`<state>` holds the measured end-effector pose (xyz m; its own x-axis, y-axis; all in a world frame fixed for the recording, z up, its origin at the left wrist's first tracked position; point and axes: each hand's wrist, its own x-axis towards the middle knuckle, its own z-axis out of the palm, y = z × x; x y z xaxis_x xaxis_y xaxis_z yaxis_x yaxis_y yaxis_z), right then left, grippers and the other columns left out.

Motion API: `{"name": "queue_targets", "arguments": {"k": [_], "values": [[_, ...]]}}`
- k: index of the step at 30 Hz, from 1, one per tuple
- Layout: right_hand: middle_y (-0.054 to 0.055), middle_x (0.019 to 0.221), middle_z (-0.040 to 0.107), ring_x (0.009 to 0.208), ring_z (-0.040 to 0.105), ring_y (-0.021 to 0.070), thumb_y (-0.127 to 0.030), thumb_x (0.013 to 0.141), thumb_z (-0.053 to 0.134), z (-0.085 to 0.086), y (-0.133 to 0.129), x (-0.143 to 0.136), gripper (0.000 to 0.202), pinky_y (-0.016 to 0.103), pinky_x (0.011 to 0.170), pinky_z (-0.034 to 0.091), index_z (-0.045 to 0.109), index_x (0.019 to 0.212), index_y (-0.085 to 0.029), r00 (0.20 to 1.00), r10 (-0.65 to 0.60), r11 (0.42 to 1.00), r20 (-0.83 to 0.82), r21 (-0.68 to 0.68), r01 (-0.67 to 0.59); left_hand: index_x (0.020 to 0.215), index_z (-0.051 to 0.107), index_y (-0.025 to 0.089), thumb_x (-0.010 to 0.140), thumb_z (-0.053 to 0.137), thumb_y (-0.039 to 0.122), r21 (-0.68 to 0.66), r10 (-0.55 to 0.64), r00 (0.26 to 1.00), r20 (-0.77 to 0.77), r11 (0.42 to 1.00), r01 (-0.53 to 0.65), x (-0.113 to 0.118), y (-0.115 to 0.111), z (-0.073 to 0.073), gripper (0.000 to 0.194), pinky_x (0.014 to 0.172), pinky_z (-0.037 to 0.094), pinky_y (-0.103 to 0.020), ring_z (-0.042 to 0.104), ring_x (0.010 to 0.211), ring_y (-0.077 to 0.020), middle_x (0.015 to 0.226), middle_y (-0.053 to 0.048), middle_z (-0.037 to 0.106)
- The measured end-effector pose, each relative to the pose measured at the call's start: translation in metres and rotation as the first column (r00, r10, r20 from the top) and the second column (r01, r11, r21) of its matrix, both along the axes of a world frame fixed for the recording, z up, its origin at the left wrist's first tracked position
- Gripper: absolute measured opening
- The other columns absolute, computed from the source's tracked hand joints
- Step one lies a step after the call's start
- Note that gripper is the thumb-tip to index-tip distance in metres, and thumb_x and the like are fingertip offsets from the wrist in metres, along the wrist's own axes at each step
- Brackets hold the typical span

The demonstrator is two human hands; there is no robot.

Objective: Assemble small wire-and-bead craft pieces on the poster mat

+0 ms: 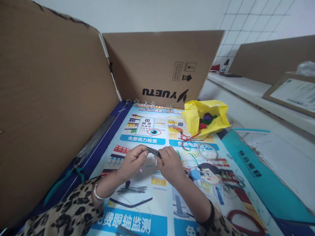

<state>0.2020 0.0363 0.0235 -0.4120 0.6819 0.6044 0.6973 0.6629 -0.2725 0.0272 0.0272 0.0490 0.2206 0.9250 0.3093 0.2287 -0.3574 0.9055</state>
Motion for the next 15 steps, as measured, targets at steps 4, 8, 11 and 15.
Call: {"name": "queue_targets", "arguments": {"k": [4, 8, 11, 15], "values": [[0.007, 0.078, 0.053, 0.077, 0.047, 0.0213, -0.022, 0.088, 0.041, -0.0018, 0.0008, 0.0008, 0.012, 0.036, 0.069, 0.041, 0.051, 0.086, -0.018, 1.0, 0.001, 1.0, 0.011, -0.006, -0.001, 0.072, 0.052, 0.017, 0.084, 0.042, 0.025, -0.013, -0.005, 1.0, 0.018, 1.0, 0.005, 0.0003, 0.0003, 0.0004, 0.017, 0.058, 0.038, -0.02, 0.043, 0.059, -0.0088, 0.062, 0.003, 0.047], [0.007, 0.078, 0.054, 0.076, 0.047, 0.0212, -0.024, 0.088, 0.04, -0.0023, 0.0013, 0.0005, 0.013, 0.036, 0.069, 0.041, 0.052, 0.085, -0.018, 1.0, -0.007, 1.0, 0.006, -0.004, 0.007, 0.072, 0.052, 0.017, 0.084, 0.042, 0.026, -0.063, -0.021, 0.999, 0.05, 0.998, 0.024, 0.0002, 0.0007, -0.0002, 0.017, 0.056, 0.037, -0.02, 0.041, 0.055, -0.0082, 0.058, 0.004, 0.044], [0.007, 0.078, 0.053, 0.077, 0.046, 0.021, -0.023, 0.088, 0.04, -0.0026, 0.0015, 0.0004, 0.012, 0.035, 0.069, 0.041, 0.051, 0.085, -0.017, 1.0, 0.002, 1.0, 0.004, 0.004, -0.002, 0.073, 0.052, 0.017, 0.084, 0.044, 0.027, -0.105, -0.032, 0.997, 0.075, 0.994, 0.039, 0.0001, 0.0009, -0.0006, 0.017, 0.054, 0.037, -0.019, 0.04, 0.052, -0.0079, 0.055, 0.005, 0.042], [0.007, 0.076, 0.052, 0.075, 0.046, 0.0208, -0.022, 0.088, 0.039, -0.003, 0.0014, 0.0005, 0.013, 0.035, 0.067, 0.041, 0.05, 0.083, -0.017, 1.0, 0.003, 1.0, 0.011, -0.005, -0.003, 0.072, 0.052, 0.017, 0.083, 0.044, 0.029, -0.139, -0.044, 0.993, 0.109, 0.989, 0.059, 0.0001, 0.0014, -0.0016, 0.018, 0.051, 0.036, -0.019, 0.038, 0.05, -0.0074, 0.053, 0.006, 0.041]]}}
